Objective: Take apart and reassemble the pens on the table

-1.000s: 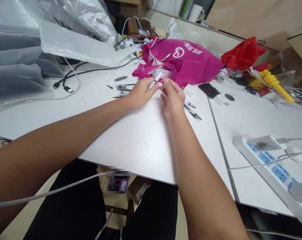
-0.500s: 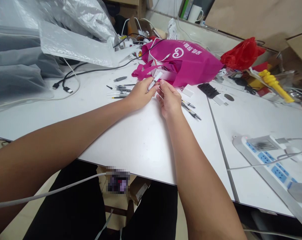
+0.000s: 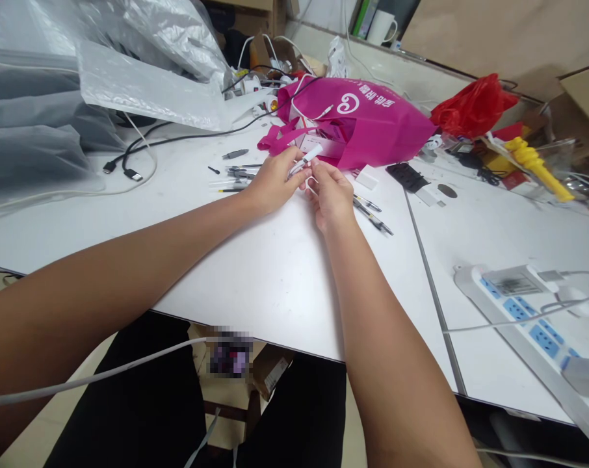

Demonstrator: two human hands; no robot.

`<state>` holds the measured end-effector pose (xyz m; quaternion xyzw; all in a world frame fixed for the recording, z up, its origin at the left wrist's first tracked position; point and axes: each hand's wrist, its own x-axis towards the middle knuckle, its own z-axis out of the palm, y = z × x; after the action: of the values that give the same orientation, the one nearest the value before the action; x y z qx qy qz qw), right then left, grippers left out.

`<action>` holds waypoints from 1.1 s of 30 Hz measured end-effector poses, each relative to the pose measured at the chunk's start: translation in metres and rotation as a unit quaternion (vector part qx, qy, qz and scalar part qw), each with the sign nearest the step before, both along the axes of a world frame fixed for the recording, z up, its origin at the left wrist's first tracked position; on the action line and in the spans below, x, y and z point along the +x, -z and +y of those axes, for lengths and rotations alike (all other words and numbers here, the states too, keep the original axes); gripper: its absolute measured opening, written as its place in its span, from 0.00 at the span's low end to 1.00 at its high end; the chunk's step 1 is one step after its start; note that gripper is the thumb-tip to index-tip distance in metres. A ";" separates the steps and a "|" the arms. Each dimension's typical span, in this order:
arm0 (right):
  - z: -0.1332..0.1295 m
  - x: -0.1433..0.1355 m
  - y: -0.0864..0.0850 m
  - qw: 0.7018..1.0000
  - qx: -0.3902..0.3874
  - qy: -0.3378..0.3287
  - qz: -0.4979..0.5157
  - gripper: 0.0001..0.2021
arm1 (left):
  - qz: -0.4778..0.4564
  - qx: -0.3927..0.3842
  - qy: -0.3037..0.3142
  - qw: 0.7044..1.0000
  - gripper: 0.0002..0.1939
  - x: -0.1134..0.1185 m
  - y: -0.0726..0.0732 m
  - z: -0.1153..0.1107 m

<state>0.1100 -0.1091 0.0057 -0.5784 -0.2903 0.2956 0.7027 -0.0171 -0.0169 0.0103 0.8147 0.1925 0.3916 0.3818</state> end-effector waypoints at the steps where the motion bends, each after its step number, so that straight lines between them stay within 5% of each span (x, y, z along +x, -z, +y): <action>1: 0.000 0.001 0.001 1.000 0.000 0.000 0.003 0.28 | 0.000 0.003 0.000 1.000 0.01 0.000 0.000 0.000; 12: -0.001 -0.002 0.000 1.000 -0.003 -0.008 0.006 0.28 | 0.040 0.058 -0.023 0.997 0.07 -0.002 -0.007 -0.005; 21: 0.000 0.000 0.000 0.999 -0.003 -0.049 0.006 0.34 | -0.007 -0.018 0.020 1.000 0.06 -0.002 -0.003 -0.002; 33: -0.005 -0.010 -0.014 0.994 -0.034 -0.093 0.038 0.35 | 0.008 0.005 0.008 1.000 0.06 -0.007 -0.016 -0.004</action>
<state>0.0996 -0.1139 0.0199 -0.5612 -0.3058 0.3908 0.6625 -0.0239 -0.0209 0.0258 0.8211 0.1868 0.3830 0.3799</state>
